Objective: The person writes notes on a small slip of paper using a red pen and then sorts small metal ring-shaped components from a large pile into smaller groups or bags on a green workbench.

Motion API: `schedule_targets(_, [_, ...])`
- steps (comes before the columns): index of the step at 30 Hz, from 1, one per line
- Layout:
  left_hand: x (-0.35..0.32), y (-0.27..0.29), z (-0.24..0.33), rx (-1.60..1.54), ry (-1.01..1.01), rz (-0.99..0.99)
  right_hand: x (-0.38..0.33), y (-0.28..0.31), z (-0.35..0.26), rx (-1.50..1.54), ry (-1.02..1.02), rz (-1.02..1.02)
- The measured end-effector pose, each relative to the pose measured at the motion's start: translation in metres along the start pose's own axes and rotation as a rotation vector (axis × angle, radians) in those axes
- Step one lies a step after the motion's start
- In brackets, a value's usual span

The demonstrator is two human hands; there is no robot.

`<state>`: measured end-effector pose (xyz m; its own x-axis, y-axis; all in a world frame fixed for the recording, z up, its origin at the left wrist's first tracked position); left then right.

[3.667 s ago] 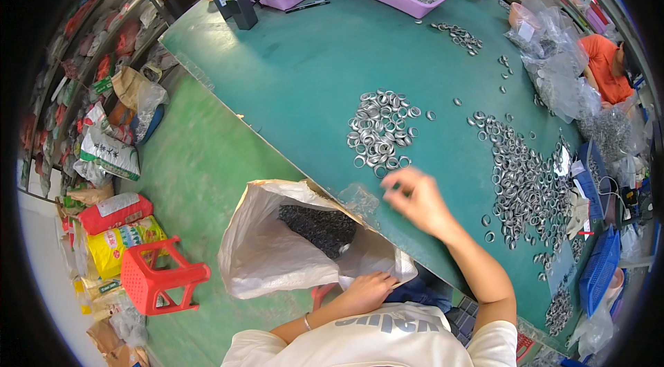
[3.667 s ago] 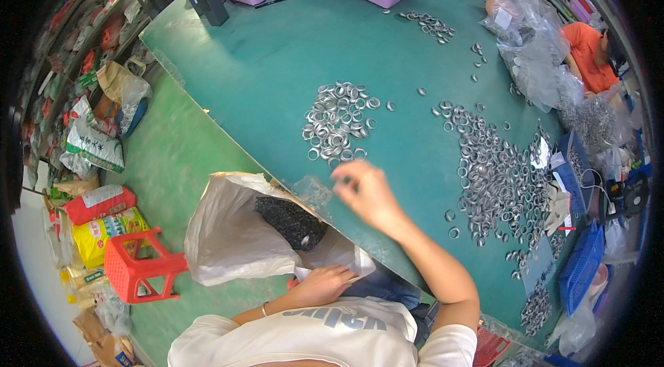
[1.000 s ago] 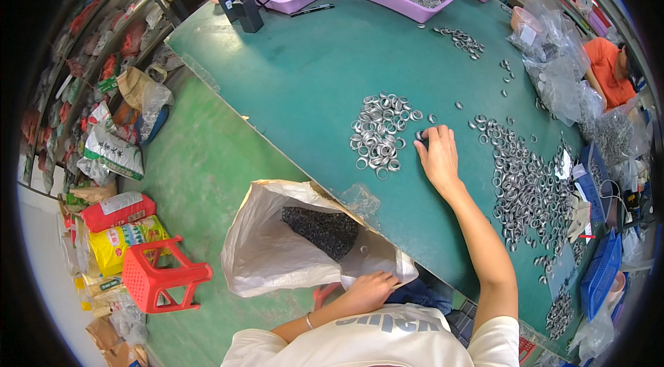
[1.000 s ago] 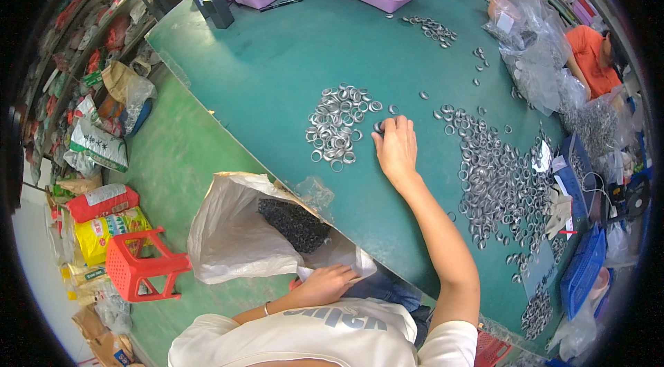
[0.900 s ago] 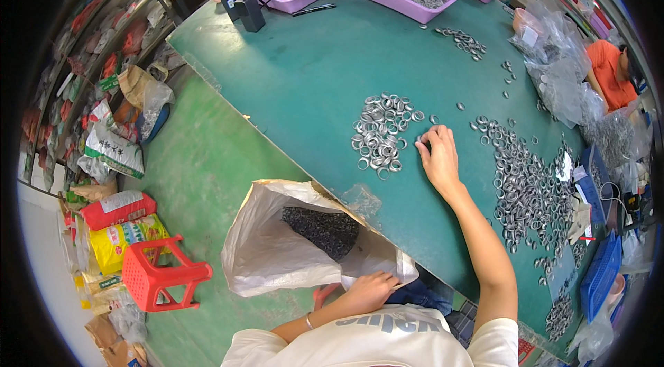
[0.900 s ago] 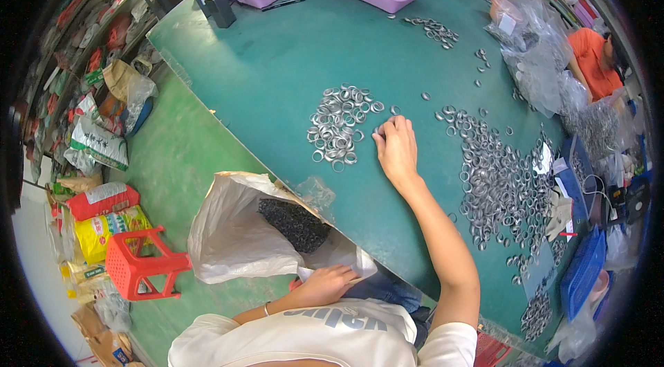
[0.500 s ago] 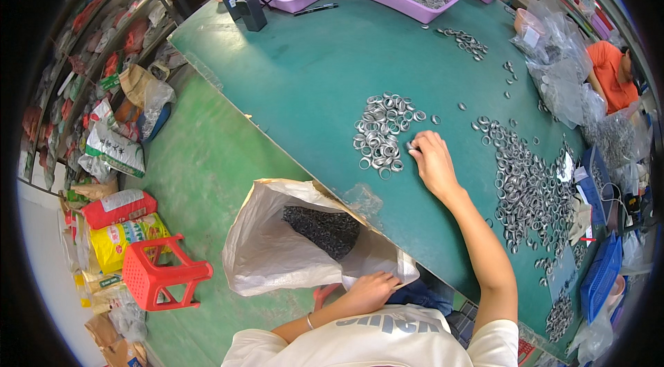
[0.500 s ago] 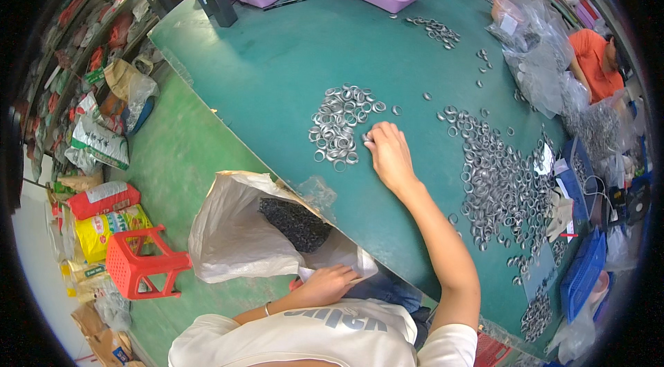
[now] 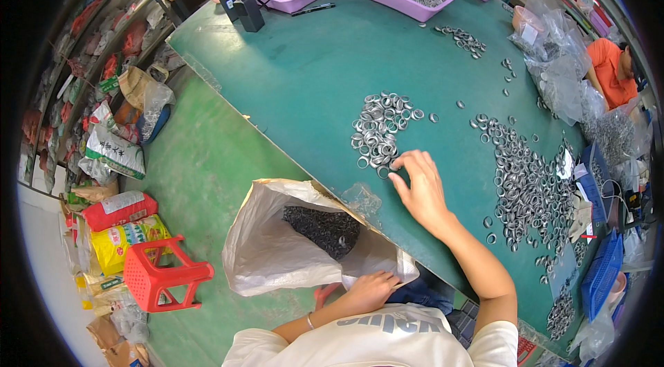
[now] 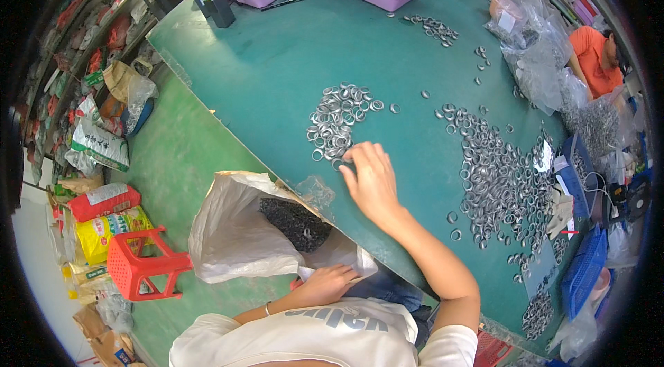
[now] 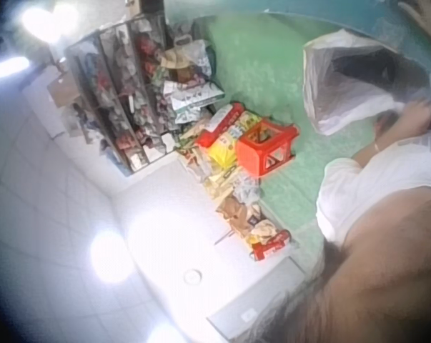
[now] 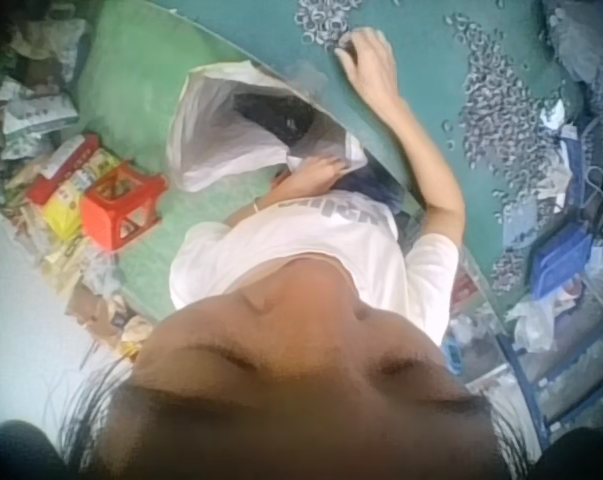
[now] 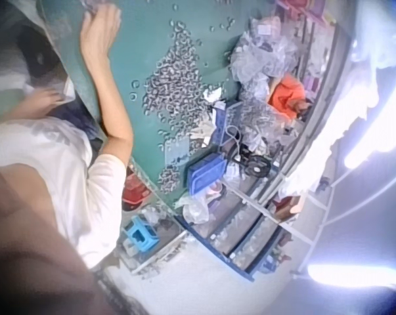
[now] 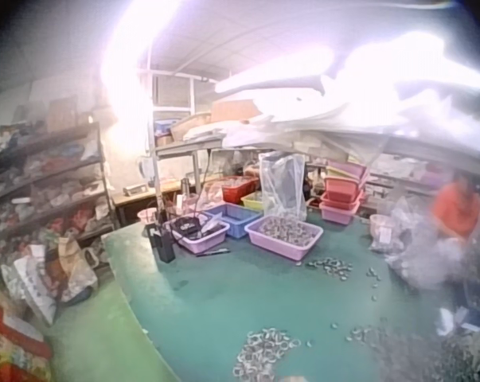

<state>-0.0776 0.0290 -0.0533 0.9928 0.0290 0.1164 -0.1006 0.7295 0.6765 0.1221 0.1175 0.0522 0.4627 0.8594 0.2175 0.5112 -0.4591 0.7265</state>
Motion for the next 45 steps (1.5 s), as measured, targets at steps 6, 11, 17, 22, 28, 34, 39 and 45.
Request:
schedule_targets(6, [0.002, 0.001, 0.001, -0.005, 0.000, -0.016, 0.002, -0.012, 0.029, -0.153, 0.063, 0.014])
schedule_targets(11, [0.000, 0.000, 0.000, -0.018, 0.020, -0.025, -0.012, -0.004, 0.022, 0.369, -0.255, -0.306])
schedule_targets(17, [0.004, 0.002, 0.002, -0.012, 0.003, -0.030, -0.043, -0.009, -0.032, 0.376, -0.056, -0.639])
schedule_targets(22, [-0.001, -0.001, 0.001, 0.015, 0.041, -0.030, -0.005, -0.006, -0.026, 0.164, 0.190, -0.201])
schedule_targets(28, [0.001, -0.001, 0.002, 0.028, 0.007, -0.001, 0.025, -0.025, 0.014, -0.070, 0.161, -0.057])
schedule_targets(34, [0.000, 0.001, 0.003, 0.005, 0.041, -0.021, 0.006, -0.010, 0.037, 0.111, 0.098, 0.021])
schedule_targets(39, [0.002, -0.001, 0.002, -0.002, 0.038, -0.036, -0.001, 0.006, 0.055, 0.420, -0.257, -0.024])
schedule_targets(45, [0.003, 0.000, 0.002, 0.004, 0.015, -0.026, -0.003, 0.015, 0.073, 0.615, -0.431, -0.107])
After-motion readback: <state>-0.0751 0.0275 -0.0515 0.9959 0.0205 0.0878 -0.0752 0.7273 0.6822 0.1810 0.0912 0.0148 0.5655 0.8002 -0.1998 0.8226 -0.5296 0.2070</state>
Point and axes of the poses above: each hand's wrist, its own x-axis towards the middle knuckle, its own y-axis out of the back of the hand, z = x × y, the point moved 3 cm from there along x, towards the middle knuckle, and after that the axes turned 13 degrees about -y, right-handed, at the moved point
